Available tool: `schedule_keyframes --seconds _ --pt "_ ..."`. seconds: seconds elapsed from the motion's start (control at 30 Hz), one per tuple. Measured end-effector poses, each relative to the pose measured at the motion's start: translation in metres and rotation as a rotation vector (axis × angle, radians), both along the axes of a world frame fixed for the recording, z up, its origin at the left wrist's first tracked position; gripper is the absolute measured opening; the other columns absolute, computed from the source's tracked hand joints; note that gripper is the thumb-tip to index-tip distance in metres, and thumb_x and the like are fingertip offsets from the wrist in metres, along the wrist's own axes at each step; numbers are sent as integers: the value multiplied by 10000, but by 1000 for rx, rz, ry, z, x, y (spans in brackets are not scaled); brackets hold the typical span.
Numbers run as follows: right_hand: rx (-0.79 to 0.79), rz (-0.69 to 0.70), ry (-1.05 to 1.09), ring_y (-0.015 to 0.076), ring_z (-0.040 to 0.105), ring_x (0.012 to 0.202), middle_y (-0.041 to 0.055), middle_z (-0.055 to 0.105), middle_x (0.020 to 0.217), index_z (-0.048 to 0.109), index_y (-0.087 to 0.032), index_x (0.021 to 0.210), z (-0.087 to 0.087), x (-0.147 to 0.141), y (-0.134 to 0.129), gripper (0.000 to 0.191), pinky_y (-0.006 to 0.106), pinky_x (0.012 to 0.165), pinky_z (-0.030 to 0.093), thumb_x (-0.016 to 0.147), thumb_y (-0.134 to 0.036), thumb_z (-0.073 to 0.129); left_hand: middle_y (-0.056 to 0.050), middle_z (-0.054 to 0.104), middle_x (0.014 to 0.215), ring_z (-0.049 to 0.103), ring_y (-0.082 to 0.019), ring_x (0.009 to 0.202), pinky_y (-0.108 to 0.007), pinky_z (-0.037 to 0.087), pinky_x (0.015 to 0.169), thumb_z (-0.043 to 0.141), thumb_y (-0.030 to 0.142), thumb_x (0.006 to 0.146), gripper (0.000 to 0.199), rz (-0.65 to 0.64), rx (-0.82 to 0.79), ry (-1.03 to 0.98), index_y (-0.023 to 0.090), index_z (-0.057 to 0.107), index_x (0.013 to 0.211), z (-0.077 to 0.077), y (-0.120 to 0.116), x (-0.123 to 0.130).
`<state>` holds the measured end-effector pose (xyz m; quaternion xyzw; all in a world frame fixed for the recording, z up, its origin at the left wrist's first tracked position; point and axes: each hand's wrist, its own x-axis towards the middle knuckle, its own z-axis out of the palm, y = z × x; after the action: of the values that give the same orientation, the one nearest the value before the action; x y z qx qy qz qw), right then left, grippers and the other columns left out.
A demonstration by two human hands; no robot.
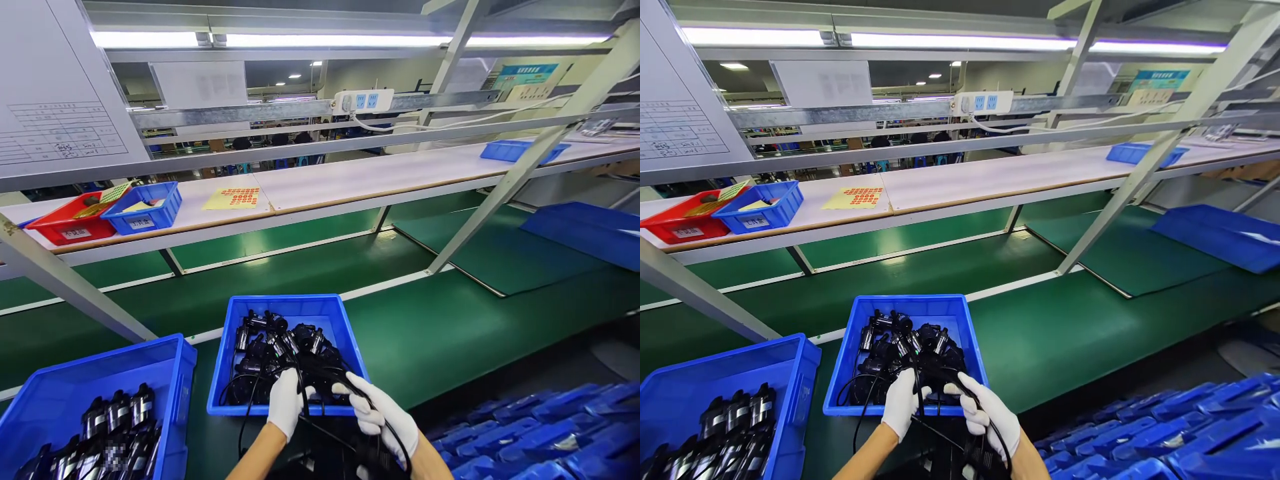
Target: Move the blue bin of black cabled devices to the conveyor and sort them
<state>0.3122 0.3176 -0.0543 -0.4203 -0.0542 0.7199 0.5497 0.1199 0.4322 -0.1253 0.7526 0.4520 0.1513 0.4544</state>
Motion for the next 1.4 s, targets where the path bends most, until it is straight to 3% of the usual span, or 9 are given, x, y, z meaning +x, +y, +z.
schedule_keyframes --seconds 0.2,0.33,0.43,0.7,0.9,1.03,1.2,1.3,1.4 --pt "-89 -8 -137 -7 163 337 -85 391 484 689 -75 811 3 -11 -10 453 126 337 153 1067 -399 505 -165 634 1232 575 -305 1216 -454 412 1086 468 216 991 259 27 328 173 163 623 1191 -5 4 2" --pt "-67 15 -177 -4 155 350 -77 393 497 709 -56 847 8 -15 -6 519 128 349 167 1103 -375 389 -186 693 1098 634 -297 1120 -471 444 1041 412 58 948 297 -140 387 308 106 691 1037 -2 31 6" --pt "-24 33 -223 -2 151 362 -76 402 506 716 -62 854 8 -13 0 464 133 355 167 1064 -406 486 -106 717 1025 655 -257 1067 -472 482 1016 556 170 968 148 -327 384 362 131 698 951 6 57 1" --pt "40 48 -309 -5 126 375 -104 371 477 724 -83 827 -5 -3 -1 361 156 373 136 821 -441 776 -44 714 979 674 -189 928 -409 535 916 527 360 1036 264 -504 360 450 153 681 978 44 77 -15" --pt "45 82 -405 -9 157 383 -79 474 527 722 -108 828 -18 2 -11 508 180 400 142 690 -586 822 -6 654 763 639 -197 833 -434 496 923 629 310 937 260 -558 273 520 178 618 714 99 85 -13" --pt "74 97 -508 22 289 390 -51 490 459 717 -108 704 -27 3 -18 580 207 444 229 661 -678 815 43 438 515 545 -186 669 -392 474 867 624 224 802 337 -608 96 445 213 454 511 131 73 -39" --pt "85 106 -565 75 415 441 -31 498 417 722 -119 642 -44 -7 -32 632 241 528 328 629 -746 801 42 378 506 404 -130 521 -286 455 618 438 311 801 287 -554 -248 229 235 336 543 154 28 -89" --pt "86 88 -553 70 416 443 -30 490 416 683 -129 588 -58 -20 -38 647 238 533 333 590 -764 808 51 338 528 324 -116 450 -262 371 448 392 424 815 283 -449 -411 134 258 287 611 151 0 -120" --pt "62 68 -492 32 323 403 -56 475 453 640 -145 624 -68 -35 -39 658 216 466 252 578 -785 786 51 346 542 289 -105 435 -252 320 412 418 544 839 374 -327 -498 59 262 293 625 129 -22 -144"
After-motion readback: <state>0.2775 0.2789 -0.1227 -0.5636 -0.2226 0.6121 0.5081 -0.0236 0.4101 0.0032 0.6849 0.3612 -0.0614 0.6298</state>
